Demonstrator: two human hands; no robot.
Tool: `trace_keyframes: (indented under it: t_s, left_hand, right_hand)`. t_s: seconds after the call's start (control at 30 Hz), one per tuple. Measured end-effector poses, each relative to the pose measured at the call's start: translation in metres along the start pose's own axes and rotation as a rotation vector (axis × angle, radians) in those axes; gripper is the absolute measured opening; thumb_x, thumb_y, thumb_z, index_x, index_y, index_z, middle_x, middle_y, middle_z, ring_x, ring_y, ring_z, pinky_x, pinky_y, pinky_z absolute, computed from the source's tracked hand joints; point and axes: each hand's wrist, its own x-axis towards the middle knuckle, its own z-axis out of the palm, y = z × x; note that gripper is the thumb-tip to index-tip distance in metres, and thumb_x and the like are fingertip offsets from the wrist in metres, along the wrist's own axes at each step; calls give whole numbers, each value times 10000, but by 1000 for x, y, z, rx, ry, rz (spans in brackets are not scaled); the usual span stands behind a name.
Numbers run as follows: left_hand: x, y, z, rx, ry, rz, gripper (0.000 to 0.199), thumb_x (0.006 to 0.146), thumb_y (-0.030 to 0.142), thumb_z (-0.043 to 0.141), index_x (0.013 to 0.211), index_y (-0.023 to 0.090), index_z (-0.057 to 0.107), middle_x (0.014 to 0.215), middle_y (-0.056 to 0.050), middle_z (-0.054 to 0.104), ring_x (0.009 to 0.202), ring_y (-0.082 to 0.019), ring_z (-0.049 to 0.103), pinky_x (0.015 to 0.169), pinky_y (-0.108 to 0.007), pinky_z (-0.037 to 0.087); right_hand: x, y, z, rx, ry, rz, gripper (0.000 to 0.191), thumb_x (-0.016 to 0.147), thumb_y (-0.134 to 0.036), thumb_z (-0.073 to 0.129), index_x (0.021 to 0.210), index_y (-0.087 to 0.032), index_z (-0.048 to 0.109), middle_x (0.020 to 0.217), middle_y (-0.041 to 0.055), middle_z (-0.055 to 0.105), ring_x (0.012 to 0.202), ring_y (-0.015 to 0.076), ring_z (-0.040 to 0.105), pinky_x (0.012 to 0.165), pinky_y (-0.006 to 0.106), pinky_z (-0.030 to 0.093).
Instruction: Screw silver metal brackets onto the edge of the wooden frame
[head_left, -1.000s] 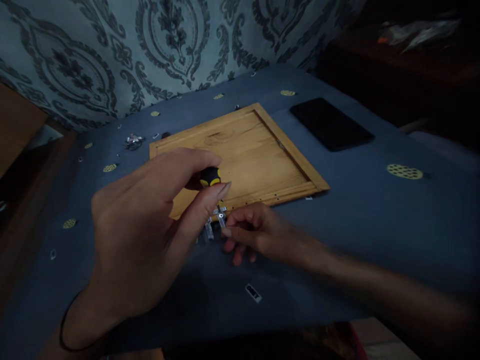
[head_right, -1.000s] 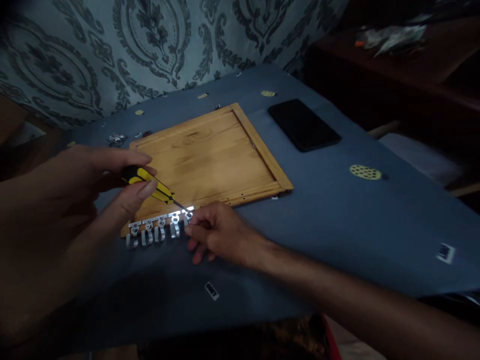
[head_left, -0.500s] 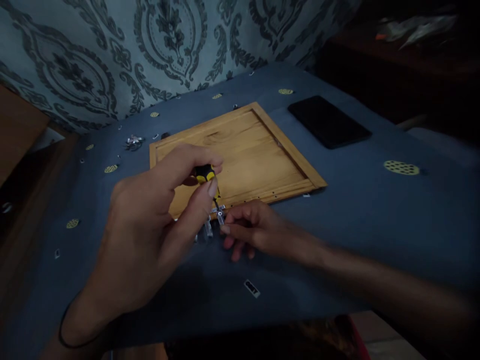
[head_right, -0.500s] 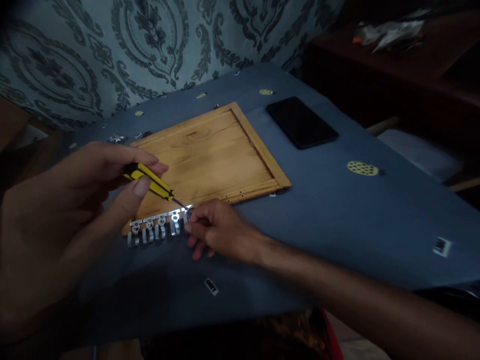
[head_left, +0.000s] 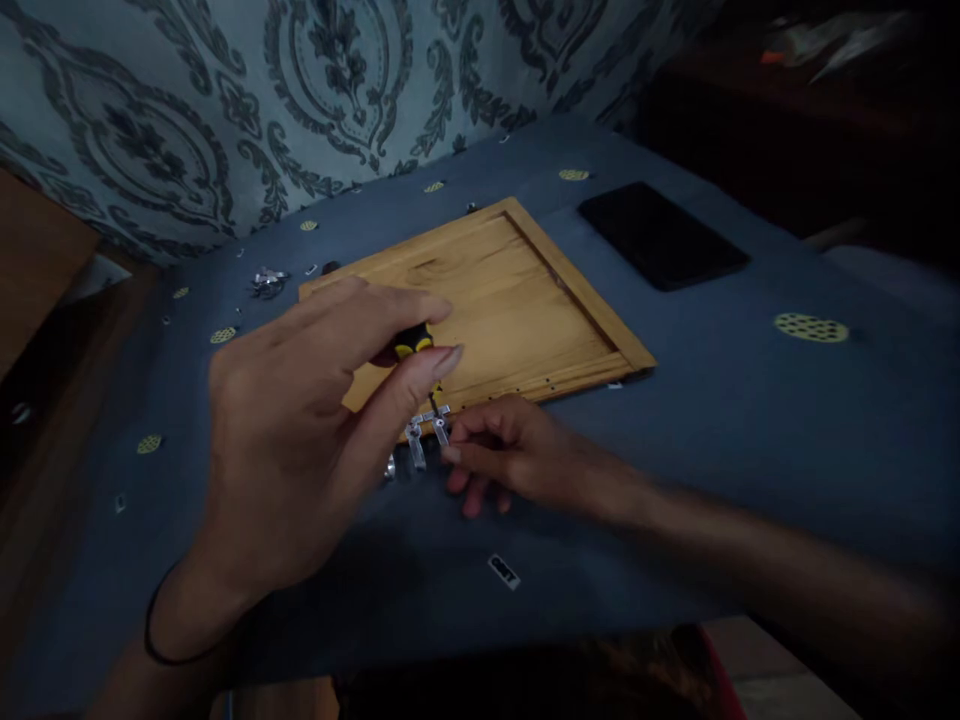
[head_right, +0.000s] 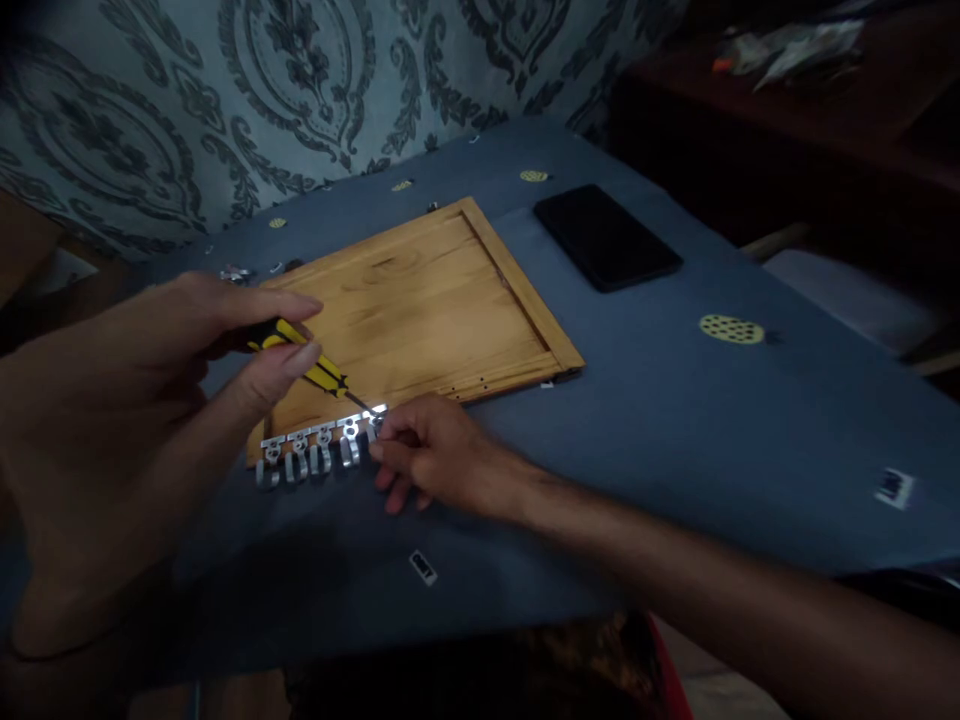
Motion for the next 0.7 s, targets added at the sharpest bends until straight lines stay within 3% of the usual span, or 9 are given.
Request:
trace_keyframes:
  t_s: [0.23,0.37,0.43,0.7]
  left_hand:
    - [0,-5,3,-81,23,-12,88,968,240,594,985,252,679,876,5,707,822,-191,671,754,-357,518]
    - [-1,3,22,-553,16,-237,148,1004,245,513,969,243,656,850,-22,633,840,-202,624,734,-351,504]
    - [0,5,32,-749,35,-329,131,994,287,537,984,255,664,782,-16,567,754,-189,578,681,-340,489]
    - [14,13,50,-1012,222,-437,273,940,396,650,715,242,671,588,24,372,499,-126,313,471,-311,277]
  right_hand:
    - [0,2,-1,-8,-10,1,243,913,-154,619,682,-147,546,626,-15,660,488,63,654,388,114,418]
    - [0,1,-1,-7,-20,-14,241,911,-148,629,685,-147,544,621,-17,659,485,61,656,383,106,413]
    - [0,-1,-1,-18,-12,-7,240,933,-134,592,697,-143,551,622,-16,660,478,56,650,384,106,416]
    - [0,-3,2,-5,11,6,269,939,-76,554,679,-147,538,589,-30,645,448,53,632,366,108,410]
